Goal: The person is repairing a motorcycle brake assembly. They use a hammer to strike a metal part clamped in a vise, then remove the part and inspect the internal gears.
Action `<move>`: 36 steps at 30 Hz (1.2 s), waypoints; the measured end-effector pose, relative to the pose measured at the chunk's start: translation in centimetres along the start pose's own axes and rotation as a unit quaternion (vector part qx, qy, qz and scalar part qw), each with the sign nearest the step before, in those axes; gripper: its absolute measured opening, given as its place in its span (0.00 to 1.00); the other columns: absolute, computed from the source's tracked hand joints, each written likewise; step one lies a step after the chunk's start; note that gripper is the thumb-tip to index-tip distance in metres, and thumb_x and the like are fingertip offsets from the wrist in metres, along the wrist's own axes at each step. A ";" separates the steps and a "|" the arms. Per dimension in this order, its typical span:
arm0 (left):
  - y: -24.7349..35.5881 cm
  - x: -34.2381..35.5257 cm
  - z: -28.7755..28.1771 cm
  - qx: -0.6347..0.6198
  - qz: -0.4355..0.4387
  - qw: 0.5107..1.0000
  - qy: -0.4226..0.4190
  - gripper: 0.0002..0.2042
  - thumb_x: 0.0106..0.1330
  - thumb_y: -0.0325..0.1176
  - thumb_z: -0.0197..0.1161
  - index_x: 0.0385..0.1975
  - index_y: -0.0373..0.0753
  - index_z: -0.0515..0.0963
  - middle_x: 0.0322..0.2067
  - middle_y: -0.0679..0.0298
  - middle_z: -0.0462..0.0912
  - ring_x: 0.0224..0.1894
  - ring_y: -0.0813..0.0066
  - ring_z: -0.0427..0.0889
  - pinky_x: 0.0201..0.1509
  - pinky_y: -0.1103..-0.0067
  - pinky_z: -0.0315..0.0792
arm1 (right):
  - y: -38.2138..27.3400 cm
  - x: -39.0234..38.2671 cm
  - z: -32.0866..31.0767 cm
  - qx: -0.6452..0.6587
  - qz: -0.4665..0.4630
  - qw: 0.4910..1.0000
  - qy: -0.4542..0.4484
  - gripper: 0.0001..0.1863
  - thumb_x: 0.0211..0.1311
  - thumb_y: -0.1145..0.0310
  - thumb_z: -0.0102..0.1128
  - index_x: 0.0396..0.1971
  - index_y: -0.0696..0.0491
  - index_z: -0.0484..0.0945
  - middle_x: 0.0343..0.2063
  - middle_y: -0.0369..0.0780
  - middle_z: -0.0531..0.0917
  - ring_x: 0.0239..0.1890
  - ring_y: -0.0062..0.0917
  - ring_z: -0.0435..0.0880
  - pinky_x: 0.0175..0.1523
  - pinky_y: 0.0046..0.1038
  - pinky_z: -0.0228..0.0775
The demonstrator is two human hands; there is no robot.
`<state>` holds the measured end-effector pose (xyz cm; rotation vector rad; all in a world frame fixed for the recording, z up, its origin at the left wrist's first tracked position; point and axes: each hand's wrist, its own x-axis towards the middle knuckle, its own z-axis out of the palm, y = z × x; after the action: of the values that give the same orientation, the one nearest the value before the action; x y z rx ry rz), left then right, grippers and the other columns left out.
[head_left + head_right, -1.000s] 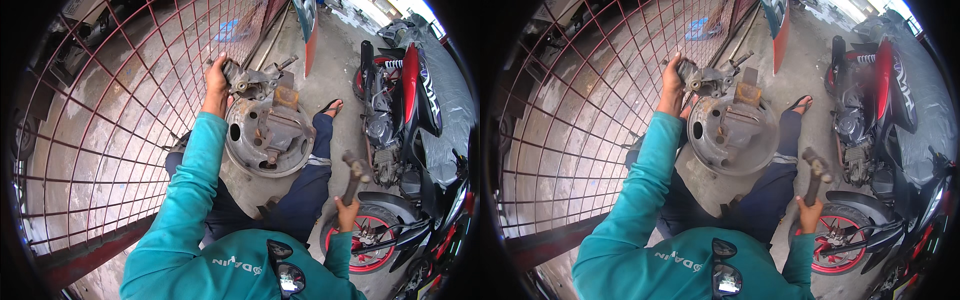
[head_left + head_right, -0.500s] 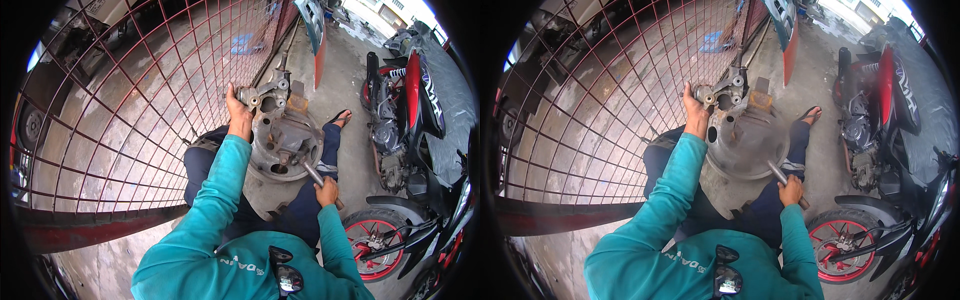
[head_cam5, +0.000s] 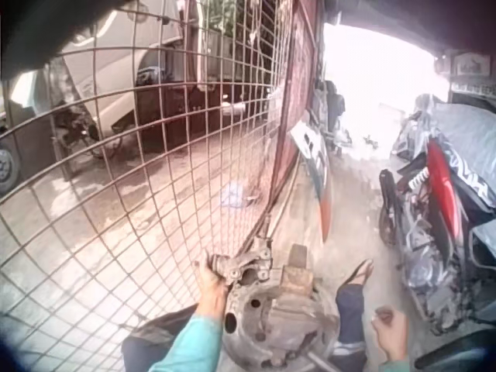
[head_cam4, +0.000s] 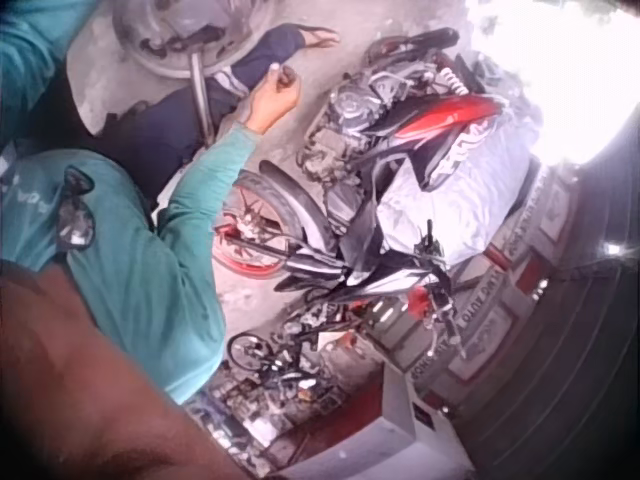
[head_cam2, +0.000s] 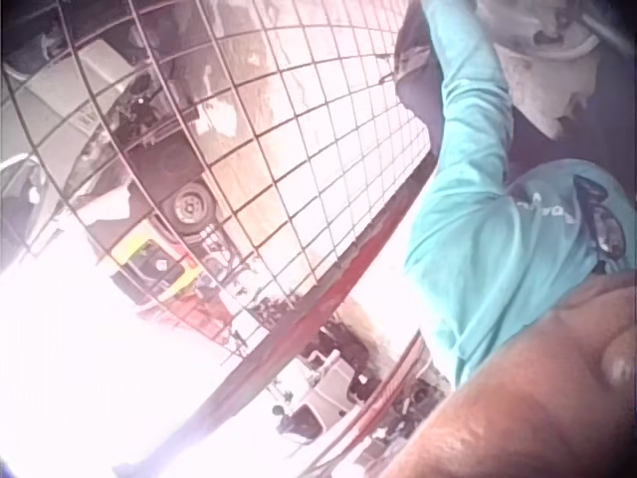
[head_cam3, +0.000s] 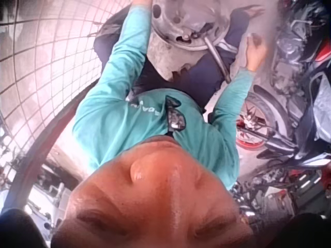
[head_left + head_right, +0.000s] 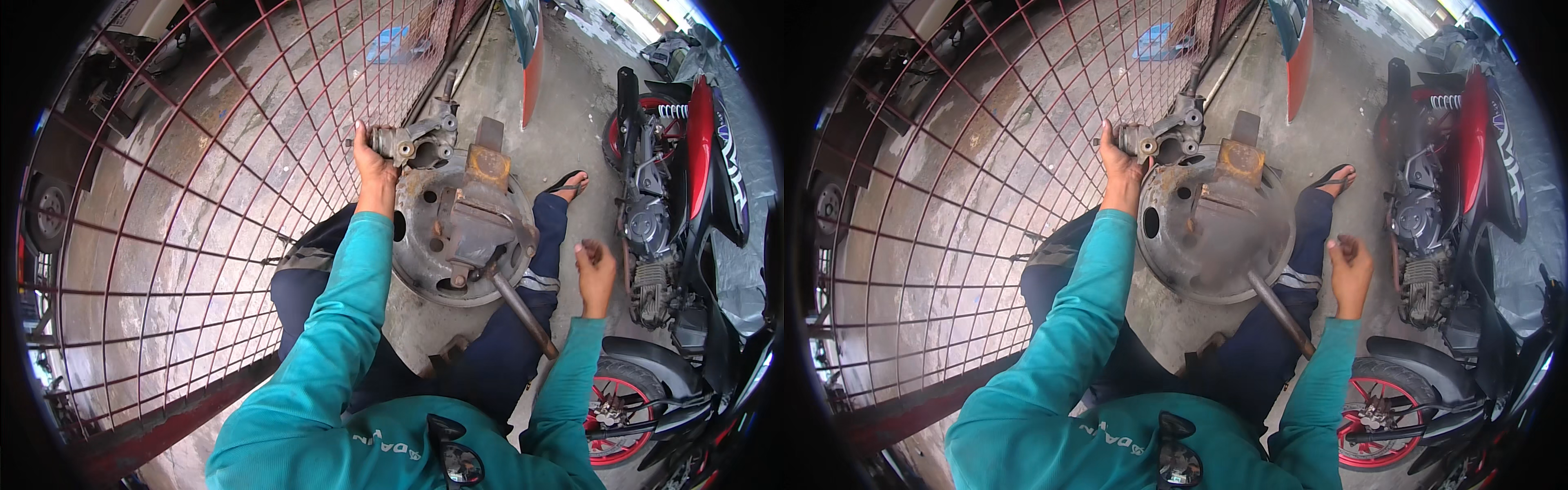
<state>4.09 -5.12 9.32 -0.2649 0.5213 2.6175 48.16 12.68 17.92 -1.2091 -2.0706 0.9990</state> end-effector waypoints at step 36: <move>-1.5 12.1 -2.7 0.527 -0.136 0.829 -0.129 0.31 0.66 0.49 0.71 0.60 0.30 0.75 0.50 0.57 0.83 0.57 0.62 0.80 0.61 0.61 0.74 | -4.9 28.6 28.2 -0.096 -0.164 0.976 -0.105 0.15 0.67 0.62 0.62 0.44 0.57 0.86 0.42 0.49 0.88 0.49 0.45 0.86 0.55 0.41 0.75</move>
<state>-5.55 -0.20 3.14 0.3475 1.5605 1.7000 11.79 27.27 7.81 -0.8347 -2.4798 0.8133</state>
